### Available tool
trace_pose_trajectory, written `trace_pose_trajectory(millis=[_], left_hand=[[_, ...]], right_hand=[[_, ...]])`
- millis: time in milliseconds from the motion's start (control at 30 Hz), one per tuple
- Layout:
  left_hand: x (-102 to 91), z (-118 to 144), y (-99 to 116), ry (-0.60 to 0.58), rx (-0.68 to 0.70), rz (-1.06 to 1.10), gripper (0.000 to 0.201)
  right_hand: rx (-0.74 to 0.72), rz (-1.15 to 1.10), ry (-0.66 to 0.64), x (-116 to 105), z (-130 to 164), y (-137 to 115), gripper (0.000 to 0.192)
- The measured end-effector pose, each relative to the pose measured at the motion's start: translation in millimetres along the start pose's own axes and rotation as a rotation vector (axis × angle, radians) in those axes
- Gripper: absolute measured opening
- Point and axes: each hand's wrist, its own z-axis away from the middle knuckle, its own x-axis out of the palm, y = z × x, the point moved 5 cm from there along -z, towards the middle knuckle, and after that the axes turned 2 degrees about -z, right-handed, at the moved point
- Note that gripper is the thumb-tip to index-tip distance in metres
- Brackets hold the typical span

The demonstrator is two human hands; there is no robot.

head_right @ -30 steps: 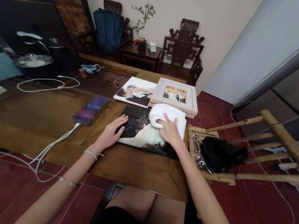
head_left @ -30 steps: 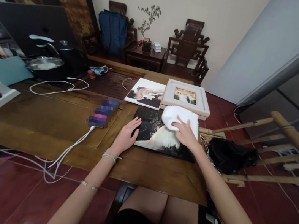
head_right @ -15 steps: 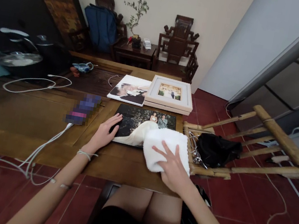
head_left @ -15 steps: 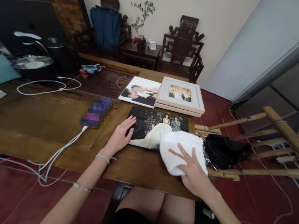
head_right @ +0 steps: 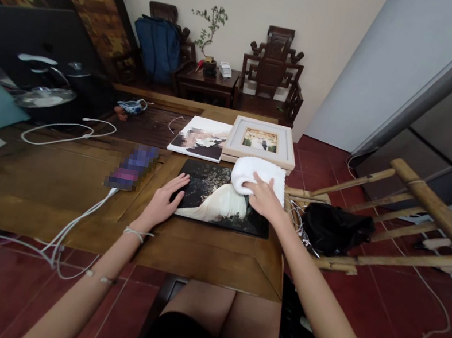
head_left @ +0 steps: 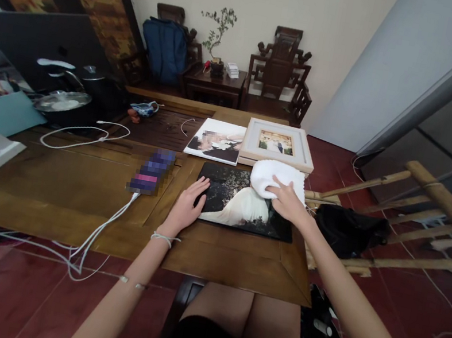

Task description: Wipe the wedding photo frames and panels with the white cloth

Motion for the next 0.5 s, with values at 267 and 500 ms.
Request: trace_pose_trajectory(millis=[267, 500], left_hand=[[0.8, -0.2, 1.0, 0.002, 0.004, -0.010, 0.038], [1.5, -0.1, -0.8, -0.002, -0.005, -0.008, 0.038]], right_hand=[[-0.144, -0.054, -0.084, 18.9, 116.1, -63.9, 0.055], [-0.138, -0.178, -0.163, 14.3, 111.7, -74.6, 0.058]])
